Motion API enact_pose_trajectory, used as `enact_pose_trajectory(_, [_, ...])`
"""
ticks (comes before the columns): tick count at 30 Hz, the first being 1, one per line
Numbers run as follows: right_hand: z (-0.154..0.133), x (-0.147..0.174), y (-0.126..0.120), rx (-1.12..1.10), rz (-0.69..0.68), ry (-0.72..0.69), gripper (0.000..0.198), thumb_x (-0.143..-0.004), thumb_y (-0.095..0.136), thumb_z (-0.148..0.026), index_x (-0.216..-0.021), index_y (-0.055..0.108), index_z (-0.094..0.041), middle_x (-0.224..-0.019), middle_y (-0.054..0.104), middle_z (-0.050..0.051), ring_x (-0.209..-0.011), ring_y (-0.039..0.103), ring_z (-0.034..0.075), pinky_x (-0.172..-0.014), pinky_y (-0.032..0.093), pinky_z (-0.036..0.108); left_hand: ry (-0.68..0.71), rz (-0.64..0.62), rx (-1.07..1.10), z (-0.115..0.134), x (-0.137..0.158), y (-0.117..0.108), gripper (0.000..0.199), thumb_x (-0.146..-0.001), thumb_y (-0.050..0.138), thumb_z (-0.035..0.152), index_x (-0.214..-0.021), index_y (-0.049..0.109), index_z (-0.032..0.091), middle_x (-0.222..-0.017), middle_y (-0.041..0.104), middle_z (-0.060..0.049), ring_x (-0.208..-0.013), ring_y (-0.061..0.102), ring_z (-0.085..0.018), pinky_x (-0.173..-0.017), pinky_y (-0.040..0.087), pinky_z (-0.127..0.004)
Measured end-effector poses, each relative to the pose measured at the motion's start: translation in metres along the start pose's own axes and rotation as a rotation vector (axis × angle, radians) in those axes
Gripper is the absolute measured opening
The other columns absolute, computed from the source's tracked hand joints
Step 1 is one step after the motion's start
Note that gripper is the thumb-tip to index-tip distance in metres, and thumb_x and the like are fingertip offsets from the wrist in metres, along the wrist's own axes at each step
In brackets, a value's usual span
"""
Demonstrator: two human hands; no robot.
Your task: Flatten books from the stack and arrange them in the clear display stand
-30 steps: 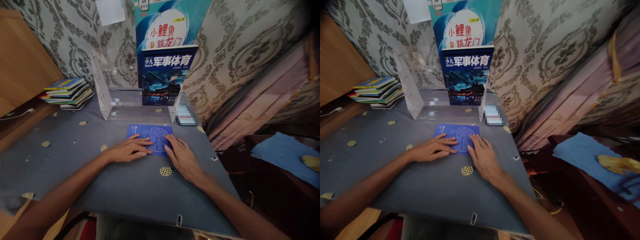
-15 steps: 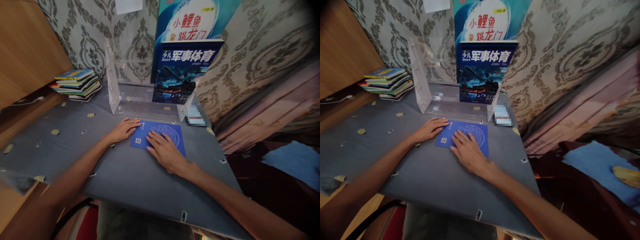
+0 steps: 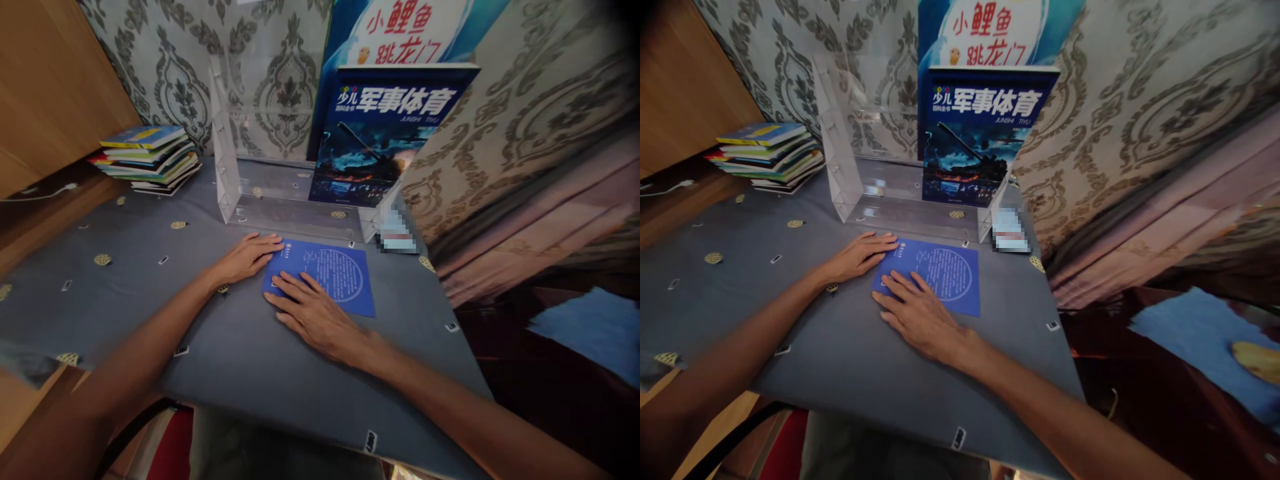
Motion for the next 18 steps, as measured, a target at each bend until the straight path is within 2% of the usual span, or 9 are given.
enact_pose_trajectory(11, [0.011, 0.024, -0.004, 0.009, 0.003, 0.086, 0.047, -0.106, 0.041, -0.04, -0.148, 0.049, -0.021, -0.159, 0.042, 0.011, -0.152, 0.03, 0.026, -0.124, 0.025, 0.057, -0.001, 0.025, 0.001, 0.001, -0.001, -0.002, 0.044, -0.103, 0.036, 0.034, -0.141, 0.055, 0.022, -0.153, 0.051, -0.007, -0.147, 0.041, -0.02, -0.124, 0.025, -0.05])
enact_pose_trajectory(18, [0.034, 0.034, -0.013, -0.003, -0.002, 0.219, 0.05, -0.107, 0.036, -0.042, -0.151, 0.045, -0.019, -0.161, 0.037, 0.011, -0.152, 0.029, 0.025, -0.125, 0.023, 0.058, 0.006, 0.053, 0.012, 0.002, 0.001, -0.004, 0.045, -0.104, 0.035, 0.037, -0.141, 0.056, 0.023, -0.152, 0.053, -0.006, -0.146, 0.042, -0.021, -0.123, 0.026, -0.052])
Point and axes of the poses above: each hand's wrist, its own x-axis away from the middle knuckle, its own y-axis out of the palm, z = x × y, the point moved 9 cm from there along -x, towards the middle knuckle
